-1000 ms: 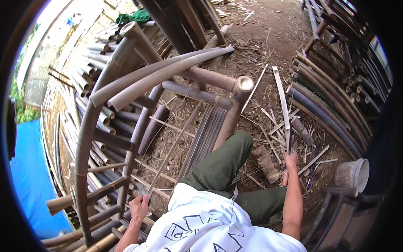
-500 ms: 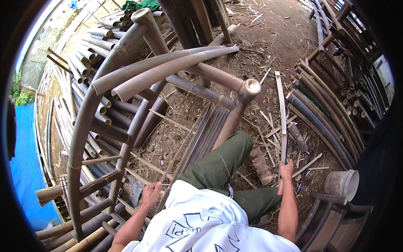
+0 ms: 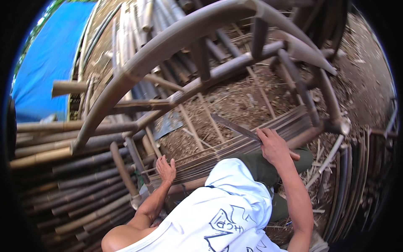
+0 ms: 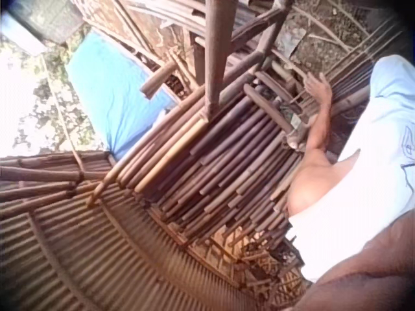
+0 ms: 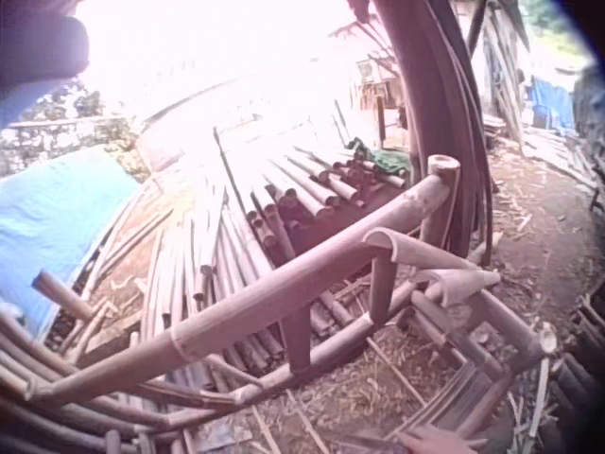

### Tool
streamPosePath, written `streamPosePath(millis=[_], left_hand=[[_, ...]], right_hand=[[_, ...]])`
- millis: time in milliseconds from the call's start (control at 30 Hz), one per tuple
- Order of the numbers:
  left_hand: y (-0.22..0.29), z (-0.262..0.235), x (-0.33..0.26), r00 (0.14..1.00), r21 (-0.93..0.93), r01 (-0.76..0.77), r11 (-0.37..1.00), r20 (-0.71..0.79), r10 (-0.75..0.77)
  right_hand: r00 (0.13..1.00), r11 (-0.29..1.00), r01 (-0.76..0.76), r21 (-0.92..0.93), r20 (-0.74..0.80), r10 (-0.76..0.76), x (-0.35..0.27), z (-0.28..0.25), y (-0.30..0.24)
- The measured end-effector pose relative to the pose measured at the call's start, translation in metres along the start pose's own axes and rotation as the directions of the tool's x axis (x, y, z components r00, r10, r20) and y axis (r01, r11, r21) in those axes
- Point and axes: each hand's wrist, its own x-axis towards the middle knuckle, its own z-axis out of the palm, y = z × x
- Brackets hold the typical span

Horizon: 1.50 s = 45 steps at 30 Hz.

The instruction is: The person strips thin layers from a bamboo pole using a large knife while sitting in a bamboo furniture workshop.

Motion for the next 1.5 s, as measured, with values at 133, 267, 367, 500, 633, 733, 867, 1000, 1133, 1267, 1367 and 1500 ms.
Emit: streamPosePath(millis=[133,267,367,500,633,733,867,1000,1133,1267,1367,1500], left_hand=[[-0.056,0.014,-0.030,0.917,0.110,0.388,0.915,0.056,-0.396],[-0.046,0.024,-0.036,0.887,-0.122,0.458,0.881,0.133,-0.443],[-0.053,0.020,-0.035,0.912,-0.120,0.409,0.905,0.046,-0.407],[-0.056,0.007,-0.040,0.941,-0.153,0.337,0.929,0.070,-0.330],[-0.050,0.009,-0.041,0.919,-0.146,0.389,0.909,0.125,-0.373],[-0.048,0.001,-0.042,0.906,-0.107,0.414,0.904,0.151,-0.397],[-0.048,-0.006,-0.042,0.897,-0.073,0.425,0.902,0.167,-0.409],[-0.053,-0.002,-0.042,0.896,-0.071,0.417,0.906,0.201,-0.397],[-0.057,0.006,-0.040,0.879,-0.090,0.434,0.896,0.261,-0.400],[-0.049,-0.003,-0.039,0.895,-0.064,0.401,0.914,0.240,-0.376],[-0.046,-0.013,-0.038,0.886,-0.042,0.408,0.912,0.260,-0.385],[-0.053,-0.011,-0.038,0.893,-0.041,0.385,0.922,0.268,-0.361]], right_hand=[[0.959,0.962,0.264,-0.072,0.132,-0.253,0.064,0.098,0.000],[0.904,0.997,0.061,-0.050,0.426,-0.034,0.071,0.126,-0.007],[0.961,0.996,0.084,0.030,0.261,-0.089,0.064,0.118,-0.006],[0.960,0.999,0.009,0.042,0.280,-0.021,0.068,0.069,-0.030],[0.951,1.000,0.012,0.010,0.310,-0.015,0.058,0.075,-0.029],[0.951,1.000,-0.009,-0.005,0.310,0.010,0.057,0.078,-0.030],[0.955,0.995,-0.065,0.074,0.294,0.041,0.060,0.077,-0.028],[0.974,0.984,-0.054,0.171,0.226,0.014,0.060,0.072,-0.032],[0.950,0.988,-0.090,0.124,0.308,0.048,0.061,0.079,-0.024],[0.965,0.991,-0.031,0.127,0.263,-0.004,0.056,0.084,-0.018],[0.966,0.985,-0.064,0.159,0.256,0.021,0.062,0.079,-0.019],[0.962,0.983,-0.085,0.160,0.271,0.039,0.069,0.075,-0.025]])
